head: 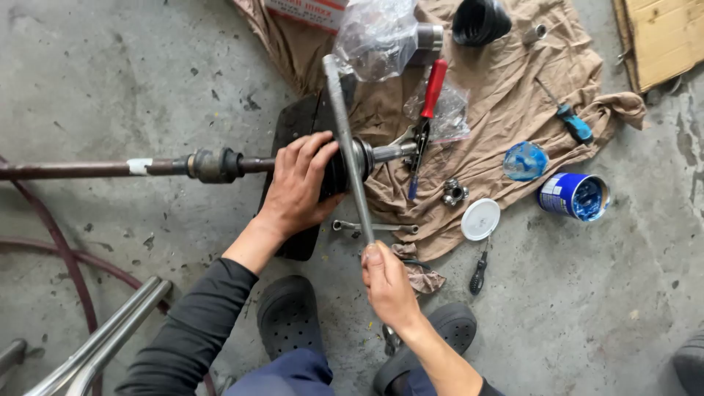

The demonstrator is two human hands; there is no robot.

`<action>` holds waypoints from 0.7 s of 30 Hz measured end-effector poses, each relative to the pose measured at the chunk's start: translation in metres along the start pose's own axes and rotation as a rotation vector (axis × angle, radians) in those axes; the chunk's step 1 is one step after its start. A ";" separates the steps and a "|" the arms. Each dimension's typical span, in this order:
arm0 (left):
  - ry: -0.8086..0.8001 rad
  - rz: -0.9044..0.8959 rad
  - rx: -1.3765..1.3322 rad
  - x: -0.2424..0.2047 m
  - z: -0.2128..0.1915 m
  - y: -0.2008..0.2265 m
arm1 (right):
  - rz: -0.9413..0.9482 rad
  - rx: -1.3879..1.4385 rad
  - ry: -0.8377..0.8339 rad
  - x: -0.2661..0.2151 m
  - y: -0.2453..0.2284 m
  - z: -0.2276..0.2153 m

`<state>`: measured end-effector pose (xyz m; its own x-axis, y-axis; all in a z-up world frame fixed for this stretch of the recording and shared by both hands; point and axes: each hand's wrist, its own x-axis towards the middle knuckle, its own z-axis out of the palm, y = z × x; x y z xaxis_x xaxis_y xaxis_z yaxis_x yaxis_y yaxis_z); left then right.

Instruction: The person works on a car axle shaft laid on a cloth on the workshop floor, fitting a new rubber CV boot over the CV joint. They wipe the joint, position the boot, fit and tighten metal hose clamps around the boot ends using pliers and a screwdriver, with a can of blue grease nearby.

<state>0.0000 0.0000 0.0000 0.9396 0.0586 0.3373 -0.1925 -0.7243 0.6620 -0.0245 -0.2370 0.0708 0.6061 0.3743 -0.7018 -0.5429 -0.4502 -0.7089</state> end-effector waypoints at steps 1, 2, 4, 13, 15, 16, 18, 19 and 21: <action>0.003 0.003 0.003 0.003 0.000 -0.002 | -0.005 0.000 -0.001 0.000 -0.003 -0.001; 0.006 0.014 0.009 0.005 0.001 -0.004 | -0.003 0.116 0.000 0.000 -0.005 -0.001; -0.015 -0.007 -0.003 -0.003 0.001 0.000 | 0.042 0.235 -0.002 -0.013 -0.002 0.000; 0.006 0.007 -0.004 0.007 0.000 -0.003 | 0.065 0.320 0.017 0.008 -0.001 -0.010; -0.011 -0.006 -0.013 0.001 0.001 -0.003 | -0.125 0.371 0.098 0.002 0.014 -0.016; -0.030 -0.029 -0.023 -0.006 0.000 0.003 | -0.093 0.374 0.098 -0.008 0.016 -0.013; -0.034 -0.027 -0.008 0.003 -0.006 0.004 | -0.305 0.381 0.147 -0.009 0.010 -0.010; -0.025 -0.014 -0.002 0.003 -0.005 0.001 | -0.321 0.381 0.148 -0.003 0.016 -0.007; -0.016 -0.011 -0.010 0.001 -0.001 -0.001 | -0.092 0.227 -0.007 0.004 0.029 -0.004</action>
<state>0.0005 0.0009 0.0002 0.9461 0.0549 0.3193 -0.1852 -0.7168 0.6722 -0.0352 -0.2517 0.0477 0.6552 0.4112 -0.6337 -0.6029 -0.2208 -0.7666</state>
